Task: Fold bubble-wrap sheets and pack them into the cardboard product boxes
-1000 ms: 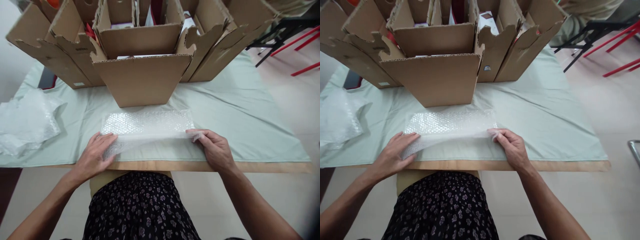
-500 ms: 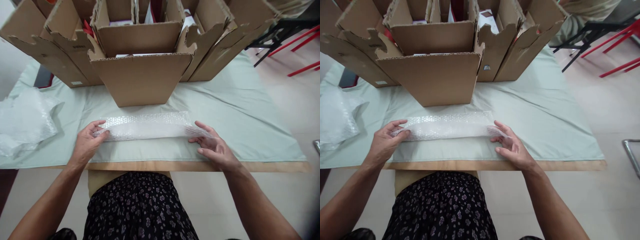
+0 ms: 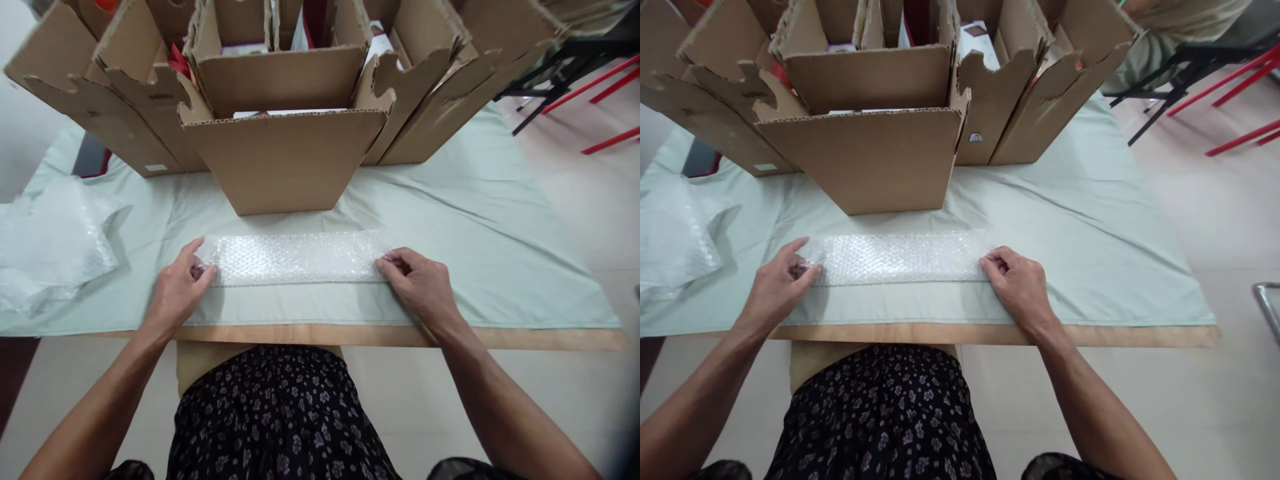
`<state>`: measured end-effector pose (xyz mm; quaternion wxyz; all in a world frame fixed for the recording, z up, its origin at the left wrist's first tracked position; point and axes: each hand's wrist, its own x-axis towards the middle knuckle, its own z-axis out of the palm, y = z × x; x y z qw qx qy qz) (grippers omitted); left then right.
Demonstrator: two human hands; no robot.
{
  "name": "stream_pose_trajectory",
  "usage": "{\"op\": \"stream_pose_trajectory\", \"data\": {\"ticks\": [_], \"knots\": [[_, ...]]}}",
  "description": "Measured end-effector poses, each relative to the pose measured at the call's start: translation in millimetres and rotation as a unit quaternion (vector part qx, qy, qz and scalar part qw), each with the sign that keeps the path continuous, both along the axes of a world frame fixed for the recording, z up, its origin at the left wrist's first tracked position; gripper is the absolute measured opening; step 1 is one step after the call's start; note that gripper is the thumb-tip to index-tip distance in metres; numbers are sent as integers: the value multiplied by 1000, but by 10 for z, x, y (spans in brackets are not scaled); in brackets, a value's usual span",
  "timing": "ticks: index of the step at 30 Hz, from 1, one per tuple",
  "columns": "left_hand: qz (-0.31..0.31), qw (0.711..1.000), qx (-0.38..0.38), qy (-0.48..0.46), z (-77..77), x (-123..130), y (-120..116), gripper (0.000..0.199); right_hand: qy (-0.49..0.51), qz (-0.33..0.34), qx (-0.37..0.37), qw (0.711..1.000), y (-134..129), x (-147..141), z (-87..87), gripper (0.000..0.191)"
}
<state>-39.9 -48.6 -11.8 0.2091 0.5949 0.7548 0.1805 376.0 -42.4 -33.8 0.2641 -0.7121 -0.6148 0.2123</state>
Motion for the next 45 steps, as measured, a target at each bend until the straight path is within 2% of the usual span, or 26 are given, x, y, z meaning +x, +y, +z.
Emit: {"op": "stream_pose_trajectory", "data": {"ticks": [7, 9, 12, 15, 18, 21, 23, 27, 29, 31, 32, 35, 37, 40, 42, 45], "knots": [[-24, 993, -14, 116, -10, -12, 7, 73, -114, -15, -21, 993, 37, -12, -18, 25], [-24, 987, -11, 158, 17, -27, 2, 77, -135, -11, -25, 990, 82, -11, 9, 33], [-27, 981, -49, 184, 74, -27, 21, 76, -162, 5, -47, 986, 211, -39, 72, 51], [-28, 979, -98, 178, 111, -14, 74, 72, -171, 14, -89, 981, 385, -105, 127, 56], [-25, 981, -117, 154, 113, -13, 115, 73, -141, 18, -114, 983, 513, -149, 147, 48], [-17, 989, -102, 104, 105, -38, 95, 67, -72, 38, -106, 991, 497, -127, 164, 26], [-2, 995, -87, 46, 114, -79, 62, 55, -12, 59, -91, 994, 387, -95, 209, 22], [22, 998, -45, -29, 199, -220, 85, 34, 83, 114, -72, 987, -35, -134, 364, 33], [17, 1000, -11, -5, 268, -288, 180, 26, 137, 141, -97, 976, -307, -254, 401, 31], [-6, 998, 16, 57, 344, -323, 324, 17, 197, 160, -128, 959, -590, -445, 363, 27], [-22, 995, 20, 97, 383, -324, 407, 14, 219, 168, -139, 951, -726, -563, 316, 35], [-80, 979, 7, 189, 495, -275, 664, 25, 249, 194, -142, 938, -1074, -973, 118, 67], [-116, 972, 2, 204, 553, -223, 828, 40, 252, 203, -135, 936, -1229, -1253, -3, 72], [-149, 967, 8, 206, 577, -169, 1043, 53, 261, 226, -124, 930, -1323, -1590, -108, 69], [-152, 966, 24, 208, 537, -157, 1119, 56, 274, 249, -102, 923, -1306, -1717, -133, 64], [-129, 966, 71, 214, 402, -134, 985, 53, 300, 277, -87, 909, -1223, -1760, -137, 49]]}}
